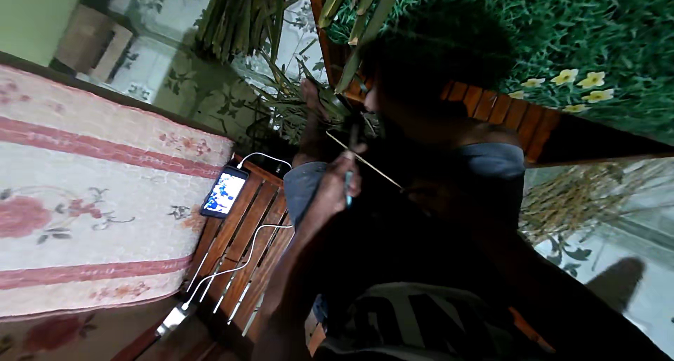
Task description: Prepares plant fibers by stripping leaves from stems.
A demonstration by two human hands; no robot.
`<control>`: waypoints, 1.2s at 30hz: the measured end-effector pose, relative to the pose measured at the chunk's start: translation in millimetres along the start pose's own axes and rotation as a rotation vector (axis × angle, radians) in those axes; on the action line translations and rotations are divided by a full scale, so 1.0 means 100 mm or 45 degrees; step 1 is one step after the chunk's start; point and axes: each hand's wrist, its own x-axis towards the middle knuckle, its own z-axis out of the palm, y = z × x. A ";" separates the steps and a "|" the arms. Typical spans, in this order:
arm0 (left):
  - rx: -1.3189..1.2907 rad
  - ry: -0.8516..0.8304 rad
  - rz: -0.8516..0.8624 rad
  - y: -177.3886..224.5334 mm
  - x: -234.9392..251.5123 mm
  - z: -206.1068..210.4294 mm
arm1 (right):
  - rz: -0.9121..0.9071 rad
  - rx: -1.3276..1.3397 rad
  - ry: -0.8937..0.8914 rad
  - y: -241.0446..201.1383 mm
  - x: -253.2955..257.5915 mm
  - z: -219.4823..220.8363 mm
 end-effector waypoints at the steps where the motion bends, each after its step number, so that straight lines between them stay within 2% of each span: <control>1: -0.055 0.043 0.038 0.07 0.04 -0.10 | -0.022 0.037 -0.015 0.06 -0.01 0.00; 3: 0.006 -0.004 0.023 0.10 0.03 -0.13 | -0.027 0.130 -0.017 0.10 -0.03 0.00; 6: 0.289 -0.289 -0.116 -0.05 -0.11 0.12 | -0.101 0.151 0.002 0.10 -0.01 0.04; 7: 0.324 -0.324 -0.130 -0.06 -0.13 0.18 | -0.129 0.142 0.017 0.09 0.00 0.05; 11: 0.017 -0.098 -0.022 0.07 0.03 0.01 | -0.147 0.167 -0.002 0.10 -0.03 0.03; 16: 0.068 -0.214 -0.083 -0.02 -0.04 0.13 | -0.117 0.210 -0.009 0.06 -0.01 0.00; 21: -0.051 0.204 0.108 0.37 0.11 -0.27 | 0.097 0.157 0.028 -0.02 -0.15 -0.08; 23: -0.062 0.274 0.126 0.34 0.14 -0.33 | 0.016 0.116 0.066 0.13 -0.13 -0.09; 25: -0.028 0.261 0.094 0.20 0.14 -0.28 | -0.010 0.122 0.065 0.18 -0.09 -0.07; 29: 0.268 -0.098 -0.054 -0.22 -0.09 0.16 | 0.089 0.126 0.067 -0.13 -0.03 0.00; 31: 0.354 -0.201 -0.082 -0.25 -0.14 0.35 | 0.099 0.150 0.103 -0.28 -0.01 0.07; 34: 0.006 -0.053 -0.031 -0.05 -0.03 0.15 | 0.059 0.168 0.084 -0.20 -0.02 0.09; 36: -0.069 0.016 0.018 0.08 0.07 -0.03 | 0.068 0.135 0.061 -0.17 -0.04 0.08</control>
